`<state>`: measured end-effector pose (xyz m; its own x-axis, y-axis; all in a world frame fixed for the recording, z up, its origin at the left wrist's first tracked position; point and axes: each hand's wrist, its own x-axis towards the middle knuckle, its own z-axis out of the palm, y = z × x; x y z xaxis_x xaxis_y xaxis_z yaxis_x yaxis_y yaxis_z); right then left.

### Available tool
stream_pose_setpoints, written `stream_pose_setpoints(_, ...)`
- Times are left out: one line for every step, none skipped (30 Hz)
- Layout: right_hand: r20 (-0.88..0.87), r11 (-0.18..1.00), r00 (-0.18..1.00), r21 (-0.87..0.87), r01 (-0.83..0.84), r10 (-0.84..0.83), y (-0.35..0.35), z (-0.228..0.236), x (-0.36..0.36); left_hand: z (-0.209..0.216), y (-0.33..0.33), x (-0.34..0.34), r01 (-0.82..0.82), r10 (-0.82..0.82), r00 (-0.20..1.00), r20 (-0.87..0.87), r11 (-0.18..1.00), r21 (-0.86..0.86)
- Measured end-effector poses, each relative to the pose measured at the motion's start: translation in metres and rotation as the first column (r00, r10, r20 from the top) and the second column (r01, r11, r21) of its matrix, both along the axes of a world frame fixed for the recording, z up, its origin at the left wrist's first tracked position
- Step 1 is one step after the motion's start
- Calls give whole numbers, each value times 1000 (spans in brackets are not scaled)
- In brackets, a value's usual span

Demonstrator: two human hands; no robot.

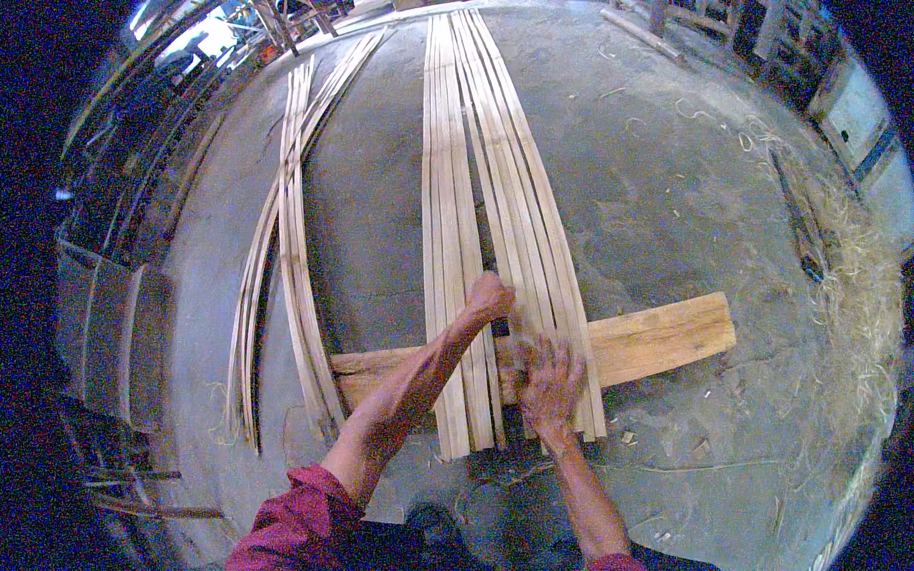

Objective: The person arranges thin wooden strips side by side on a wooden plank placed on the floor. They repeatedly adjust the alignment of the strips with both hands to form a neat, parallel layout.

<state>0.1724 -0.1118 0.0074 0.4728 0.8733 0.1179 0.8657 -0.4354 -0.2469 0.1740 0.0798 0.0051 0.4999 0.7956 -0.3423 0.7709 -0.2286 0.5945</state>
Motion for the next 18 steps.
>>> stream_pose_setpoints(-3,1000,1000,-11,2,-2,-1,-2,1,-4,-5,3,-63,63,997,40,998,1)
stream_pose_setpoints(12,1000,1000,-15,1,-1,-1,-3,3,-8,-7,5,-124,125,988,93,992,-13)
stream_pose_setpoints(31,1000,1000,-23,2,-1,-1,-5,4,-14,-8,4,-139,134,978,161,990,16)
stream_pose_setpoints(30,1000,1000,-17,-9,9,-1,-6,5,-20,-7,4,-151,140,960,241,988,30)
stream_pose_setpoints(32,1000,999,-18,-17,18,-1,-6,6,-26,-6,4,-164,150,941,303,986,19)
stream_pose_setpoints(39,999,998,-27,-40,41,-1,-6,6,-32,-5,4,-160,152,923,353,987,-8)
stream_pose_setpoints(31,999,999,-39,-37,38,-1,-6,6,-38,-3,2,-151,161,909,385,987,-55)
stream_pose_setpoints(26,997,998,-61,-47,48,-1,-5,6,-42,-3,2,-155,180,888,424,983,-94)
stream_pose_setpoints(72,996,994,-40,-74,76,-2,-4,6,-47,-4,2,-151,181,882,436,983,-104)
stream_pose_setpoints(26,996,998,-74,-57,59,-3,-3,5,-50,-6,1,-162,190,867,460,982,-100)
stream_pose_setpoints(31,996,998,-62,-58,60,-5,-2,4,-53,-8,1,-174,206,875,439,978,-112)
stream_pose_setpoints(36,997,997,-49,-62,64,-6,-1,2,-55,-10,1,-173,205,839,504,979,-110)
stream_pose_setpoints(26,997,998,-55,-60,61,-6,-1,2,-56,-11,1,-174,214,825,524,977,-125)
stream_pose_setpoints(17,996,998,-64,-56,58,-6,-1,2,-57,-12,1,-165,234,817,526,971,-175)
stream_pose_setpoints(9,995,998,-85,-58,59,-6,-2,2,-56,-11,2,-152,198,828,524,980,-130)
stream_pose_setpoints(-2,995,998,-80,-55,55,-5,-2,3,-55,-8,4,-131,174,848,501,984,-119)
stream_pose_setpoints(-15,995,998,-83,-56,55,-4,-3,4,-52,-6,4,-115,149,863,483,988,-100)
stream_pose_setpoints(19,997,998,-36,-65,66,-2,-4,6,-50,-4,6,-109,146,876,459,988,-108)
